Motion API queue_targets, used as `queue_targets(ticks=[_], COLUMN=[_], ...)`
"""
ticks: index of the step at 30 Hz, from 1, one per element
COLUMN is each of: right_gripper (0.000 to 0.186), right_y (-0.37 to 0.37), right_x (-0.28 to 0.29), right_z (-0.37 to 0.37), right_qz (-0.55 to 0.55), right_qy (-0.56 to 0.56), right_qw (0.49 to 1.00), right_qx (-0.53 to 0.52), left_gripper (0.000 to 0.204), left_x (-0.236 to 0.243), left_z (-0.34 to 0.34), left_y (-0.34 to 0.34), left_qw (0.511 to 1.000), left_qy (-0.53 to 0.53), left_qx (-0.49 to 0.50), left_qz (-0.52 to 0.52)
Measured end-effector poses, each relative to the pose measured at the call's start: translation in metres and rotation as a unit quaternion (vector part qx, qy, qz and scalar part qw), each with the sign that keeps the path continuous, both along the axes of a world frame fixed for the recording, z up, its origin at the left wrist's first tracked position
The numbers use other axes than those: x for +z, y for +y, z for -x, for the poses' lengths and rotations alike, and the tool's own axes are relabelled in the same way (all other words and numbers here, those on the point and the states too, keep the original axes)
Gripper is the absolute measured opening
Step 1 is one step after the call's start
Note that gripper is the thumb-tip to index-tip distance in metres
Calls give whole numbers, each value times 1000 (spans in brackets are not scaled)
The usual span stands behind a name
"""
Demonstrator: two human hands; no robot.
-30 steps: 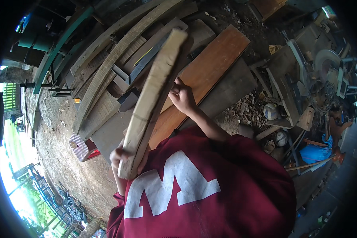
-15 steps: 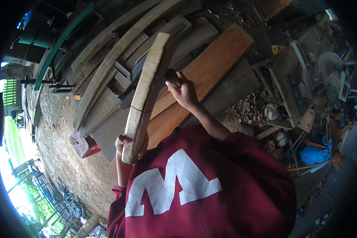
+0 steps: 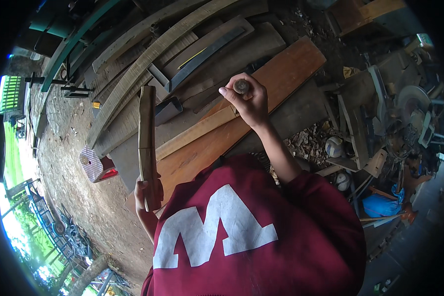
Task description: Chiseling and carving a wooden board in a workshop setting.
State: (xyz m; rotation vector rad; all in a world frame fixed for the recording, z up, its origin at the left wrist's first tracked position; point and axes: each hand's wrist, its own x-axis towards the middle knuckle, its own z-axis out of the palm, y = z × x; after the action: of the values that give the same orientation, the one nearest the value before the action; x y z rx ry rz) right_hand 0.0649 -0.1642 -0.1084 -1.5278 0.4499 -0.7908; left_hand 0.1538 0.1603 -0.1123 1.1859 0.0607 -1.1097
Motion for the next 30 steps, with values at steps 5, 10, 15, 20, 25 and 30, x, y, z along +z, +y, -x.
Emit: queue_targets(ticks=[5, 10, 15, 20, 25, 30], right_gripper=[15, 18, 30, 33, 31, 24], right_y=[2, 3, 51, 111, 106, 75], right_x=[-4, 0, -1, -36, -35, -15], right_z=[-2, 2, 1, -17, -17, -16], right_qz=[-52, -95, 72, 310, 328, 258], right_qy=[-29, -56, 60, 49, 27, -15], right_qw=[997, 990, 979, 929, 923, 956], right_qx=[49, 83, 183, 195, 199, 139], left_gripper=[38, 32, 36, 38, 42, 40], left_x=[10, 17, 18, 10, 5, 5], left_z=[5, 0, 0, -2, 9, 18], left_y=[4, 8, 1, 1, 7, 7], left_qw=[986, 950, 926, 919, 905, 914], left_qy=[-74, -90, -139, -128, -197, -181], left_qx=[-82, -215, -271, -270, -262, -241], left_qz=[-127, -206, -223, -256, -270, -273])
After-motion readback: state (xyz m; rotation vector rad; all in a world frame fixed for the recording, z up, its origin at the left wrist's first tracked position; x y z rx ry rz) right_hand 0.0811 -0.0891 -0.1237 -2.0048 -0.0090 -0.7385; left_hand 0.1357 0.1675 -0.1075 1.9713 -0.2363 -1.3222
